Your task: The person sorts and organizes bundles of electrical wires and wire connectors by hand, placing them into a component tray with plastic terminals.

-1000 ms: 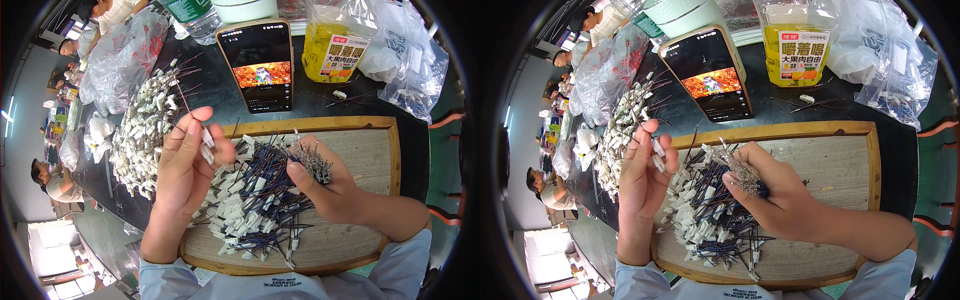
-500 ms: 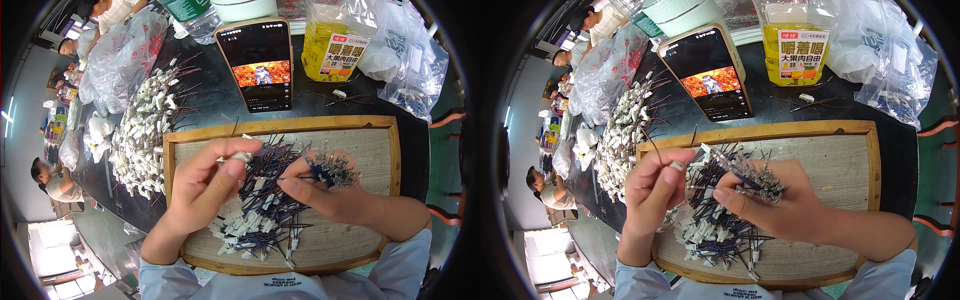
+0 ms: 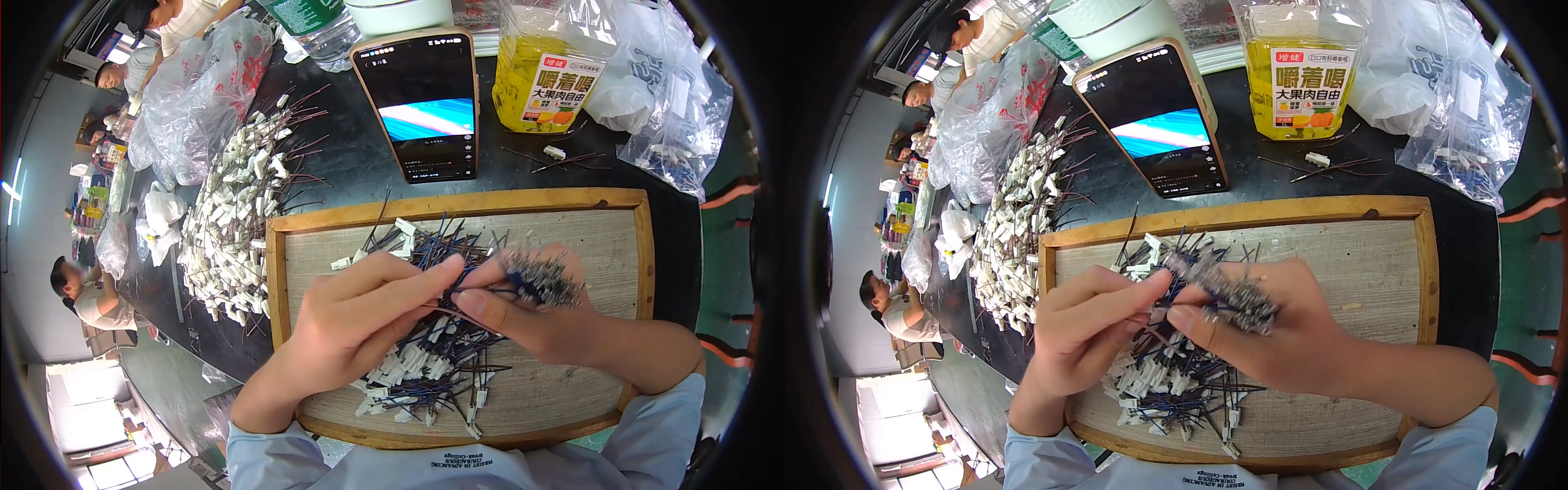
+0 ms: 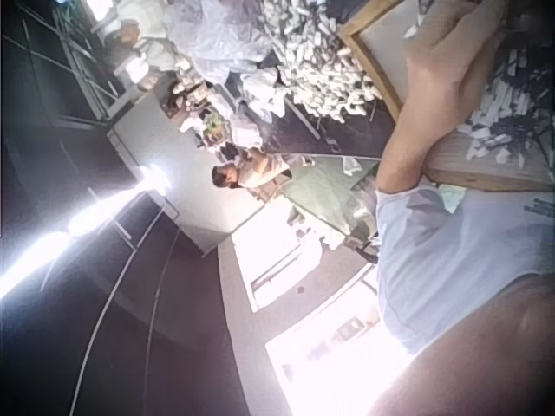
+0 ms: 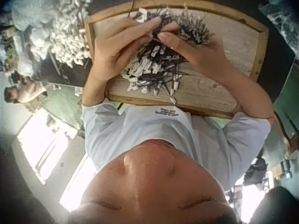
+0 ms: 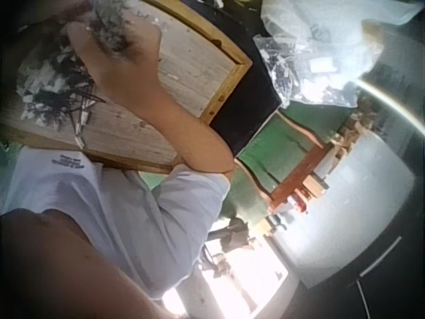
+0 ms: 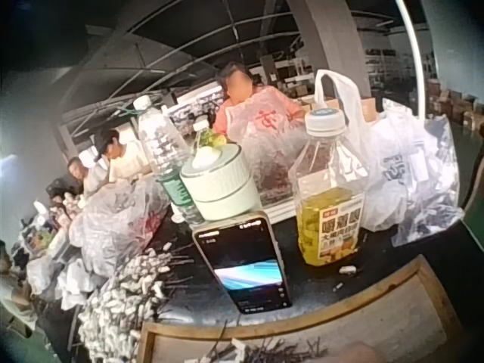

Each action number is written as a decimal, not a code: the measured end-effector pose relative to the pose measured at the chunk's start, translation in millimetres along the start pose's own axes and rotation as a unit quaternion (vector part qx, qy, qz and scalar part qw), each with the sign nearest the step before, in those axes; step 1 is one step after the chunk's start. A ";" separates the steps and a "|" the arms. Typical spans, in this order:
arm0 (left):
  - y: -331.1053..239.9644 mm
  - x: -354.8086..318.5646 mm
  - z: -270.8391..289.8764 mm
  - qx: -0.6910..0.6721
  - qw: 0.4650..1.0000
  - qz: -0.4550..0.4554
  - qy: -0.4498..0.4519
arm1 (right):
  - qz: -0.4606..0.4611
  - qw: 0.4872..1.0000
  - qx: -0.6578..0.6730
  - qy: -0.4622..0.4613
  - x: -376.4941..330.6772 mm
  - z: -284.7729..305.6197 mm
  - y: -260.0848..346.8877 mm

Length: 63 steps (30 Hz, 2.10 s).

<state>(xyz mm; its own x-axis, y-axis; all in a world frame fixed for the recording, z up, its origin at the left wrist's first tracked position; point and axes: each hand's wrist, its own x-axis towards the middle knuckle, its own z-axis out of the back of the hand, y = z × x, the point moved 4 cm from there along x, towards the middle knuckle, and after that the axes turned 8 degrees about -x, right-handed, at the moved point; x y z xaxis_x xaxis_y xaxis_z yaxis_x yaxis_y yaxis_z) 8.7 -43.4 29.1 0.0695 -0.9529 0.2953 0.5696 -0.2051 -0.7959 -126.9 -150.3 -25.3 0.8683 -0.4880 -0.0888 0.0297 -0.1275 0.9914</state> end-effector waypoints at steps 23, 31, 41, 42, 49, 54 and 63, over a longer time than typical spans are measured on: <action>28.5 -13.6 27.9 -0.211 0.952 0.167 -0.143 | 0.010 0.984 -0.145 0.102 4.0 -0.8 11.9; 21.6 -6.1 10.3 -0.041 0.985 0.115 -0.124 | -0.059 0.992 0.099 0.057 1.3 -6.2 7.8; 17.4 -12.5 -4.3 -0.243 0.959 0.136 -0.058 | 0.039 0.997 0.026 0.062 1.6 -4.9 10.8; 17.1 -12.6 -4.5 -0.243 0.959 0.136 -0.059 | 0.039 0.997 0.026 0.063 0.9 -5.5 9.1; 17.7 -11.9 -10.2 -0.358 0.925 0.127 -0.023 | 0.102 0.988 -0.106 0.037 -1.6 -2.7 7.8; 16.4 -11.9 -9.9 -0.386 0.917 0.100 0.000 | 0.078 0.991 -0.099 0.039 -1.0 -1.4 14.5; 16.6 -15.1 -8.7 -0.339 0.933 0.124 -0.003 | 0.058 0.992 -0.105 0.036 -0.6 -0.5 14.1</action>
<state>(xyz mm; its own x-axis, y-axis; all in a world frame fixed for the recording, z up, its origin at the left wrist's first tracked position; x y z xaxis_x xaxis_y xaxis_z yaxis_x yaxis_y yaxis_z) 10.0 -34.3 6.8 0.1353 -0.9890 0.0591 -0.1122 -0.0746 -0.9909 -126.8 -151.4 -11.3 0.9047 -0.4251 0.0272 0.0229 0.1122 0.9934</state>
